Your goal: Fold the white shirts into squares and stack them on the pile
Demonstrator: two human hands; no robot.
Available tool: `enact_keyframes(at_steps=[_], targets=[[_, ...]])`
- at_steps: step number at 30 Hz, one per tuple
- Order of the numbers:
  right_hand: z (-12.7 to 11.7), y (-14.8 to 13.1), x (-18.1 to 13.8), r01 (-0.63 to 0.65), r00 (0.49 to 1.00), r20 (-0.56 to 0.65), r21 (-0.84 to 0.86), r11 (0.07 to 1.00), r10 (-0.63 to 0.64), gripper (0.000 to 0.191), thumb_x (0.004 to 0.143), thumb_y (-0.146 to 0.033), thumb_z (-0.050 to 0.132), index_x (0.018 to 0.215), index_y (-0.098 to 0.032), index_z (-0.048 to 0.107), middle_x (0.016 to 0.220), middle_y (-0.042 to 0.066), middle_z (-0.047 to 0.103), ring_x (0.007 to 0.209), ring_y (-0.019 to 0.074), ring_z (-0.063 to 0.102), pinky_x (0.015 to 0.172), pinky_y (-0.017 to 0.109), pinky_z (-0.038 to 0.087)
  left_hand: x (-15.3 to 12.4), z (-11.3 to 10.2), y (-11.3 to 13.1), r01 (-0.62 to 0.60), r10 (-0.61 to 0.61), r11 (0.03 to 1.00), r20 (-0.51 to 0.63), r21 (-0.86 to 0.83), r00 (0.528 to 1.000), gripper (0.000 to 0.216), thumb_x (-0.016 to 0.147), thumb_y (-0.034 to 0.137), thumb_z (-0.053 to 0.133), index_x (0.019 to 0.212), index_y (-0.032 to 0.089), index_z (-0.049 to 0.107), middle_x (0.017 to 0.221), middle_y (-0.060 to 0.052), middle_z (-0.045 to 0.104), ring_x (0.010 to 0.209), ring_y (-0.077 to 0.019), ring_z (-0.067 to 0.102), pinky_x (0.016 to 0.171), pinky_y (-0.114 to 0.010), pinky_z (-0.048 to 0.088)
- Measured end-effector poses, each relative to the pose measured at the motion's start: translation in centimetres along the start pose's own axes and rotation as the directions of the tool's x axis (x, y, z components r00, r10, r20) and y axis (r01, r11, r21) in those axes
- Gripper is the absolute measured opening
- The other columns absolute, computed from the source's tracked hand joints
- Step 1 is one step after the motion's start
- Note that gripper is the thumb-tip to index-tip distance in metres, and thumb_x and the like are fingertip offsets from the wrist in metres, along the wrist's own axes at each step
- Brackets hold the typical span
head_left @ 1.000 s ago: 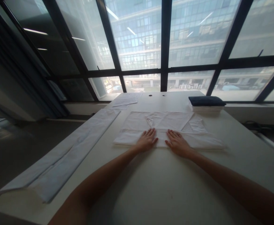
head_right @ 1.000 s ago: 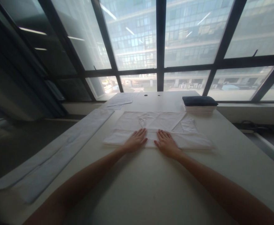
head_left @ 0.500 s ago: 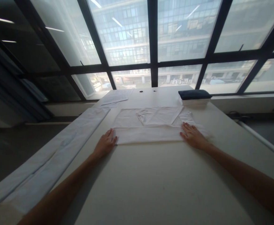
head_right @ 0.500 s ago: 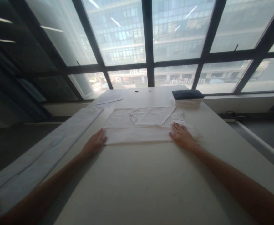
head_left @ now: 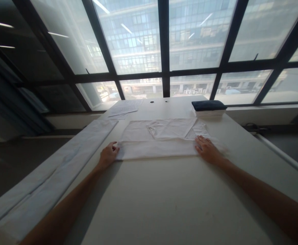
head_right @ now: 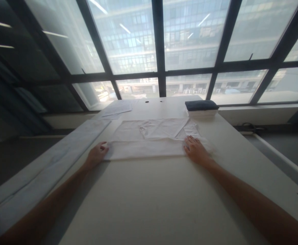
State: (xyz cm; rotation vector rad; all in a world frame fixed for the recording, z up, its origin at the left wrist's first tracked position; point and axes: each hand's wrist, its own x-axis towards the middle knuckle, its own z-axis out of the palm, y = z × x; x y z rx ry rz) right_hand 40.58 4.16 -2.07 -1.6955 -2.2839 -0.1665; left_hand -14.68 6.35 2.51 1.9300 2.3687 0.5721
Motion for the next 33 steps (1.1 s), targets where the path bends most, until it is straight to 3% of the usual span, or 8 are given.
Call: enact_keyframes(at_steps=[8,12,17,20,23,27,29,33], targets=[[0.6,0.1,0.0,0.021,0.999,-0.035,-0.021,1.0,-0.022,0.058,0.101,-0.034,0.033,0.148,-0.005,0.051,0.155,0.021,0.046,0.148,0.0322,0.038,0.12,0.052,0.032,-0.4,-0.4,-0.8,0.059,-0.06,0.998,-0.025,-0.036,0.998,0.046,0.092,0.032,0.054,0.136,0.018,0.053,0.098,-0.006,0.076,0.091,-0.0229,0.073,0.077,-0.028,0.052],[0.9,0.3,0.0,0.033,0.999,-0.036,-0.022,0.999,-0.034,0.057,0.102,-0.033,0.032,0.148,-0.006,0.051,0.155,0.021,0.047,0.148,0.0322,0.037,0.119,0.054,0.033,-1.0,-0.2,-0.8,0.059,-0.063,0.996,0.064,0.062,0.996,0.046,0.094,0.031,0.051,0.139,0.018,0.05,0.099,-0.007,0.075,0.095,-0.025,0.071,0.081,-0.031,0.053],[0.9,0.3,0.1,0.045,0.997,-0.064,-0.013,0.999,-0.046,0.056,0.101,-0.033,0.035,0.148,-0.007,0.051,0.156,0.021,0.046,0.149,0.0327,0.036,0.119,0.054,0.033,-2.1,-0.3,1.1,-0.101,0.12,0.972,-0.076,0.213,0.99,0.049,0.093,0.022,0.046,0.14,0.016,0.055,0.129,-0.017,0.064,0.119,-0.034,0.061,0.096,-0.047,0.051],[0.5,-0.9,0.3,0.069,0.993,-0.095,0.034,0.997,-0.065,0.054,0.102,-0.031,0.034,0.148,-0.01,0.052,0.157,0.02,0.044,0.151,0.0312,0.033,0.121,0.054,0.03,-3.1,-0.2,3.5,-0.388,0.4,0.913,-0.096,0.123,0.911,0.048,0.096,0.025,0.043,0.143,0.019,0.054,0.144,-0.014,0.056,0.133,-0.0312,0.052,0.109,-0.049,0.045],[-0.3,-2.7,0.4,0.162,0.985,-0.075,0.12,0.979,-0.154,0.054,0.104,-0.032,0.032,0.152,-0.013,0.047,0.161,0.017,0.04,0.153,0.0284,0.027,0.122,0.055,0.026,-3.8,0.6,7.1,-0.646,0.646,0.763,0.036,-0.013,0.762,0.05,0.105,0.037,0.035,0.149,0.02,0.049,0.156,-0.011,0.048,0.145,-0.0268,0.041,0.119,-0.047,0.035],[-1.2,-4.2,0.2,0.322,0.94,0.051,0.191,0.927,-0.337,0.056,0.106,-0.043,0.033,0.157,-0.021,0.04,0.167,0.011,0.027,0.155,0.0256,0.019,0.124,0.053,0.023,-3.8,2.5,11.8,-0.754,0.753,0.647,0.254,-0.117,0.607,0.058,0.108,0.051,0.026,0.159,0.024,0.036,0.166,-0.009,0.031,0.155,-0.027,0.024,0.124,-0.051,0.025],[-1.5,-4.4,0.1,0.356,0.919,0.108,0.19,0.915,-0.38,0.058,0.107,-0.048,0.031,0.159,-0.023,0.037,0.168,0.011,0.024,0.156,0.0257,0.018,0.124,0.052,0.022,-3.5,3.4,13.0,-0.763,0.755,0.634,0.316,-0.127,0.574,0.06,0.107,0.057,0.024,0.161,0.029,0.033,0.169,-0.006,0.024,0.156,-0.0283,0.018,0.124,-0.054,0.02],[-1.9,-4.3,0.1,0.373,0.904,0.147,0.184,0.909,-0.401,0.061,0.107,-0.052,0.031,0.161,-0.026,0.031,0.168,0.009,0.023,0.156,0.026,0.017,0.125,0.053,0.02,-3.5,4.5,13.2,-0.762,0.746,0.64,0.323,-0.103,0.583,0.06,0.107,0.061,0.024,0.162,0.037,0.026,0.17,-0.003,0.018,0.157,-0.0283,0.013,0.125,-0.054,0.014]])
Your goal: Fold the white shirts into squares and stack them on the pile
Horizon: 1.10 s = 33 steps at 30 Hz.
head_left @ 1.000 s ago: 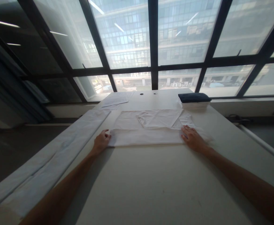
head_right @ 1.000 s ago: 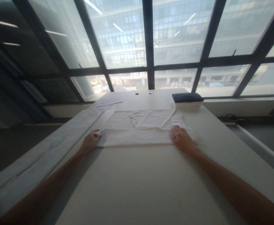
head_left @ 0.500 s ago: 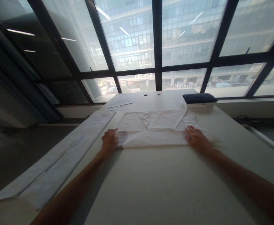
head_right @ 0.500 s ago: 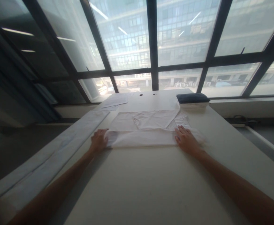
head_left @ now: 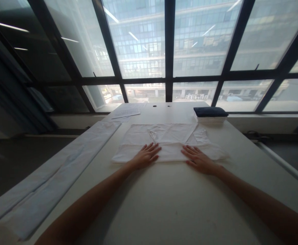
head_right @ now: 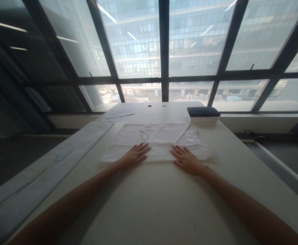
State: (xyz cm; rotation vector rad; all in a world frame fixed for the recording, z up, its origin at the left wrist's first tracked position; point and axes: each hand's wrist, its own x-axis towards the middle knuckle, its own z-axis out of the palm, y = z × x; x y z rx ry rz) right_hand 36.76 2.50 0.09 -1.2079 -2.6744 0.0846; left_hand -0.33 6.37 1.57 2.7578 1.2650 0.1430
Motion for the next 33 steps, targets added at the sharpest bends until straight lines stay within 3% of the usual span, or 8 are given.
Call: enact_keyframes(at_steps=[8,11,14,18,21,25,29,33], targets=[[-0.4,-2.2,-2.8,0.018,1.0,0.026,0.01,1.0,-0.018,0.07,0.103,-0.06,0.038,0.163,-0.026,0.026,0.169,0.01,0.018,0.156,0.0283,0.015,0.125,0.053,0.017,-3.6,-0.1,2.7,0.004,-0.006,0.999,0.037,0.033,0.999,0.059,0.107,0.06,0.023,0.162,0.04,0.022,0.171,-0.001,0.013,0.157,-0.0306,0.01,0.124,-0.056,0.013],[0.1,-4.0,-3.4,-0.035,0.999,0.022,0.034,0.999,0.034,0.066,0.104,-0.058,0.035,0.161,-0.023,0.033,0.168,0.013,0.022,0.156,0.0296,0.018,0.124,0.055,0.02,-4.0,-0.5,4.0,0.01,-0.012,0.998,0.031,0.063,0.999,0.06,0.106,0.061,0.025,0.162,0.039,0.024,0.171,-0.003,0.014,0.157,-0.0333,0.008,0.123,-0.061,0.011],[0.6,-6.0,-1.5,-0.101,0.993,-0.048,0.08,0.992,0.105,0.06,0.107,-0.048,0.027,0.158,-0.018,0.039,0.164,0.016,0.033,0.154,0.0286,0.026,0.123,0.055,0.025,-2.0,-0.8,5.3,-0.042,0.042,0.996,0.0,0.081,0.999,0.06,0.106,0.059,0.026,0.162,0.035,0.028,0.17,-0.006,0.02,0.157,-0.0326,0.009,0.123,-0.062,0.011],[1.2,-6.9,2.6,-0.099,0.984,-0.137,0.094,0.991,0.112,0.059,0.107,-0.038,0.026,0.162,-0.017,0.029,0.165,0.015,0.029,0.155,0.0271,0.022,0.123,0.054,0.024,2.2,0.1,7.1,-0.164,0.165,0.986,-0.025,0.045,0.986,0.06,0.109,0.05,0.021,0.164,0.026,0.019,0.169,-0.008,0.024,0.157,-0.026,0.014,0.125,-0.053,0.018],[1.3,-4.9,3.6,-0.128,0.988,-0.078,0.058,0.99,0.133,0.061,0.107,-0.041,0.025,0.163,-0.016,0.026,0.167,0.014,0.025,0.156,0.0267,0.019,0.124,0.055,0.022,3.6,1.0,7.6,-0.177,0.178,0.983,-0.022,0.044,0.984,0.062,0.109,0.05,0.021,0.165,0.024,0.016,0.169,-0.008,0.021,0.157,-0.0262,0.014,0.125,-0.052,0.017],[0.7,0.8,1.5,-0.207,0.977,-0.052,-0.035,0.978,0.205,0.064,0.107,-0.048,0.023,0.162,-0.016,0.028,0.168,0.015,0.023,0.156,0.0265,0.017,0.124,0.055,0.018,3.4,1.5,7.5,-0.161,0.162,0.986,-0.018,0.047,0.987,0.061,0.109,0.051,0.019,0.165,0.027,0.019,0.169,-0.006,0.018,0.157,-0.0258,0.013,0.126,-0.05,0.013],[-0.4,6.7,-1.1,-0.357,0.934,-0.044,-0.117,0.927,0.354,0.065,0.106,-0.048,0.019,0.162,-0.016,0.026,0.168,0.015,0.021,0.156,0.027,0.014,0.124,0.058,0.015,3.3,1.4,7.4,-0.16,0.161,0.987,-0.006,0.028,0.987,0.061,0.109,0.052,0.02,0.165,0.027,0.019,0.17,-0.006,0.016,0.157,-0.0257,0.013,0.126,-0.049,0.011],[-1.1,10.3,-2.6,-0.486,0.874,-0.043,-0.115,0.866,0.485,0.065,0.106,-0.046,0.016,0.163,-0.016,0.023,0.169,0.015,0.019,0.156,0.0286,0.014,0.121,0.063,0.017,3.5,1.4,7.5,-0.152,0.152,0.988,0.0,0.027,0.988,0.061,0.109,0.051,0.02,0.165,0.027,0.018,0.17,-0.005,0.015,0.157,-0.0258,0.012,0.126,-0.05,0.011]])
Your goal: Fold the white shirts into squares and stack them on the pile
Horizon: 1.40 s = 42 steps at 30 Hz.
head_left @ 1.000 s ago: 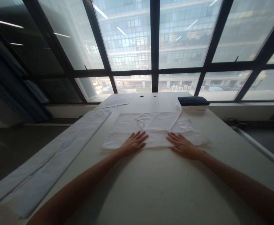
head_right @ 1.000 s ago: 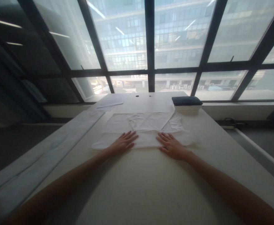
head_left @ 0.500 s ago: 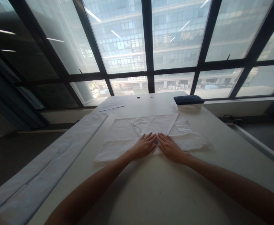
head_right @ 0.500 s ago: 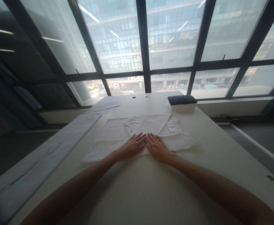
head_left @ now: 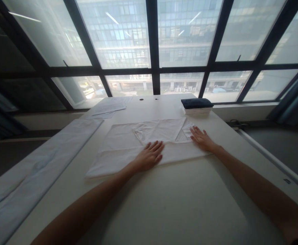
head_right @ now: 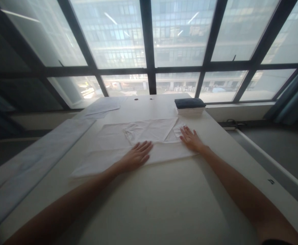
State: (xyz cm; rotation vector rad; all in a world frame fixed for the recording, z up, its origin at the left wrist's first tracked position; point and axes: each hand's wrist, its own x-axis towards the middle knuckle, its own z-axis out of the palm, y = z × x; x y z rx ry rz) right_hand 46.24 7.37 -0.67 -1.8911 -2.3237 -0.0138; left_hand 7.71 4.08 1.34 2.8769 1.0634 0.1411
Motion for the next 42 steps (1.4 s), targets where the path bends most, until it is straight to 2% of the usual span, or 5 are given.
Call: enact_keyframes(at_steps=[7,14,27,33,42], targets=[[-1.2,-2.6,-0.8,0.074,0.963,-0.258,-0.03,0.997,-0.079,0.059,0.106,-0.039,0.023,0.157,-0.013,0.038,0.165,0.017,0.03,0.156,0.0283,0.018,0.123,0.059,0.015,0.0,0.0,0.2,-0.012,0.012,1.0,0.006,0.021,1.0,0.058,0.109,0.049,0.02,0.164,0.03,0.022,0.17,-0.006,0.015,0.157,-0.0265,0.012,0.126,-0.052,0.012],[-0.8,-7.6,-1.7,0.374,0.927,-0.016,0.065,0.925,-0.374,0.058,0.106,-0.046,0.033,0.159,-0.023,0.036,0.167,0.012,0.027,0.156,0.0266,0.017,0.123,0.057,0.018,-1.3,-0.2,0.9,-0.016,0.017,0.999,-0.005,0.027,1.0,0.059,0.109,0.052,0.019,0.163,0.029,0.025,0.17,-0.007,0.014,0.157,-0.024,0.01,0.127,-0.049,0.01],[-0.9,-8.0,-7.9,0.379,0.925,-0.007,0.065,0.923,-0.379,0.058,0.107,-0.047,0.028,0.16,-0.023,0.034,0.166,0.01,0.028,0.155,0.0261,0.02,0.125,0.055,0.018,-7.9,-1.3,4.2,-0.098,0.107,0.992,0.122,-0.079,0.987,0.067,0.108,0.057,0.024,0.165,0.031,0.002,0.17,-0.005,0.008,0.157,-0.0241,0.009,0.128,-0.046,0.009],[-0.5,-6.8,-6.2,0.359,0.933,-0.119,0.223,0.906,-0.341,0.053,0.106,-0.045,0.034,0.152,-0.023,0.05,0.158,0.011,0.045,0.15,0.0277,0.034,0.122,0.055,0.028,-11.2,-2.5,-4.3,0.138,-0.13,0.988,0.109,-0.067,0.986,0.07,0.107,0.058,0.02,0.166,0.025,0.001,0.17,-0.007,0.008,0.157,-0.0268,0.006,0.126,-0.047,0.016],[-3.1,-1.9,7.6,0.059,0.979,-0.203,0.235,0.97,-0.01,0.04,0.095,-0.026,0.055,0.131,-0.016,0.067,0.134,0.016,0.067,0.128,0.0304,0.061,0.114,0.046,0.042,-8.5,-6.0,-22.9,0.445,-0.453,0.891,-0.215,-0.088,0.865,0.098,0.085,0.086,0.036,0.141,0.009,0.057,0.147,-0.021,0.056,0.14,-0.035,0.049,0.119,-0.048,0.036]])
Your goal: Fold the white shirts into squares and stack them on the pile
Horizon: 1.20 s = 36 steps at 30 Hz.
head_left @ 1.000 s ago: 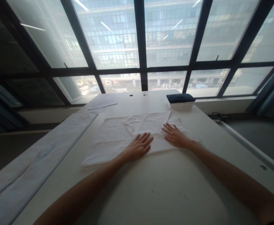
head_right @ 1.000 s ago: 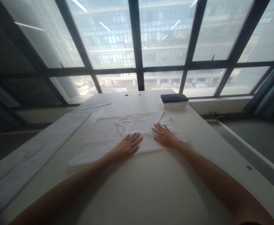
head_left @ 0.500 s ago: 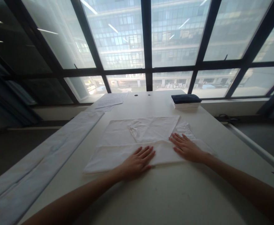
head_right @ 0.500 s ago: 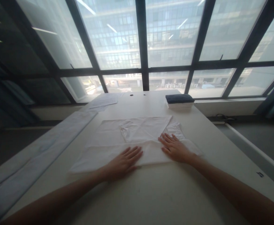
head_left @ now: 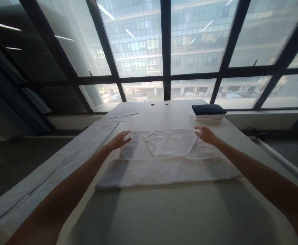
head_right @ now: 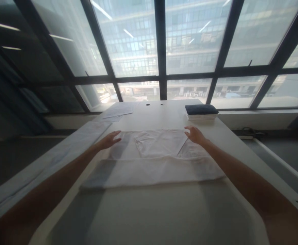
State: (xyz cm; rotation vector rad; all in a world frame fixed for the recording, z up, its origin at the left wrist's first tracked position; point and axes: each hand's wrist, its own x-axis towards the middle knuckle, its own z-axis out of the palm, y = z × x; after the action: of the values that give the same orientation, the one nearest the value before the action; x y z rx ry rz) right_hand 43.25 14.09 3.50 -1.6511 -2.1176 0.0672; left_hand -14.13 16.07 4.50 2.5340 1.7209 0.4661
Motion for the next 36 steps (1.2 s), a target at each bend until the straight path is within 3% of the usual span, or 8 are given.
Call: enact_keyframes(at_steps=[4,11,16,20,23,27,31,36], targets=[[0.7,1.6,4.0,-0.054,0.991,0.117,-0.073,0.996,0.062,0.042,0.093,-0.023,0.057,0.132,-0.012,0.067,0.135,0.019,0.066,0.128,0.0327,0.06,0.113,0.046,0.042,3.6,0.5,-2.1,0.061,-0.061,0.998,0.013,0.029,0.998,0.087,0.086,0.079,0.04,0.131,0.008,0.064,0.14,-0.022,0.062,0.133,-0.034,0.056,0.115,-0.044,0.04],[1.4,3.9,7.2,0.024,0.948,0.317,-0.002,1.0,-0.022,0.041,0.083,-0.026,0.071,0.122,-0.013,0.074,0.121,0.014,0.074,0.11,0.0278,0.07,0.097,0.033,0.053,7.1,1.3,-4.1,0.069,-0.072,0.997,0.08,0.041,0.994,0.051,0.082,0.059,0.059,0.105,0.017,0.075,0.111,-0.015,0.074,0.107,-0.0279,0.067,0.099,-0.036,0.05],[1.1,5.0,9.3,0.008,0.907,0.418,0.102,0.995,-0.05,0.042,0.079,-0.034,0.074,0.114,-0.011,0.075,0.105,0.014,0.077,0.09,0.0237,0.071,0.076,0.027,0.054,8.9,0.9,-4.5,0.097,-0.101,0.995,0.149,0.034,0.984,0.038,0.074,0.054,0.066,0.088,0.019,0.075,0.087,-0.009,0.074,0.086,-0.025,0.067,0.079,-0.03,0.05],[0.8,4.9,10.0,0.006,0.871,0.488,0.103,0.995,-0.056,0.035,0.075,-0.042,0.074,0.095,-0.013,0.078,0.086,0.009,0.077,0.077,0.021,0.067,0.064,0.025,0.048,9.1,0.2,-4.1,0.084,-0.082,0.996,0.205,0.003,0.975,0.035,0.073,0.051,0.062,0.08,0.019,0.072,0.081,-0.007,0.073,0.077,-0.0238,0.066,0.069,-0.028,0.048],[0.1,4.5,9.8,0.009,0.879,0.474,0.102,0.995,-0.056,0.034,0.075,-0.047,0.071,0.083,-0.015,0.076,0.08,0.007,0.075,0.074,0.0203,0.065,0.062,0.026,0.045,8.6,-0.9,-3.8,0.067,-0.06,0.997,0.169,-0.038,0.984,0.037,0.077,0.051,0.056,0.084,0.018,0.072,0.081,-0.006,0.073,0.078,-0.0235,0.067,0.069,-0.028,0.047],[-1.8,3.5,9.0,0.019,0.92,0.386,0.139,0.99,-0.072,0.034,0.076,-0.047,0.067,0.082,-0.015,0.074,0.083,0.009,0.075,0.075,0.022,0.065,0.065,0.028,0.046,7.2,-3.2,-3.2,-0.006,0.005,0.993,-0.002,-0.114,1.0,0.036,0.079,0.052,0.057,0.083,0.02,0.073,0.081,-0.006,0.074,0.078,-0.0235,0.067,0.072,-0.029,0.048],[-3.9,2.5,7.7,0.072,0.947,0.297,0.184,0.98,-0.125,0.033,0.077,-0.047,0.063,0.081,-0.016,0.072,0.082,0.009,0.075,0.077,0.0239,0.066,0.069,0.031,0.048,5.2,-5.7,-1.6,-0.057,0.035,0.99,-0.164,-0.129,0.986,0.036,0.082,0.052,0.059,0.084,0.019,0.074,0.084,-0.007,0.076,0.08,-0.0248,0.069,0.077,-0.032,0.05],[-5.3,2.1,5.3,0.141,0.967,0.183,0.184,0.973,-0.175,0.03,0.078,-0.045,0.059,0.08,-0.017,0.071,0.083,0.007,0.075,0.079,0.0249,0.067,0.075,0.033,0.049,2.1,-7.7,0.5,-0.092,0.048,0.985,-0.275,-0.147,0.96,0.038,0.084,0.055,0.062,0.085,0.019,0.074,0.087,-0.007,0.077,0.085,-0.026,0.072,0.083,-0.035,0.053]])
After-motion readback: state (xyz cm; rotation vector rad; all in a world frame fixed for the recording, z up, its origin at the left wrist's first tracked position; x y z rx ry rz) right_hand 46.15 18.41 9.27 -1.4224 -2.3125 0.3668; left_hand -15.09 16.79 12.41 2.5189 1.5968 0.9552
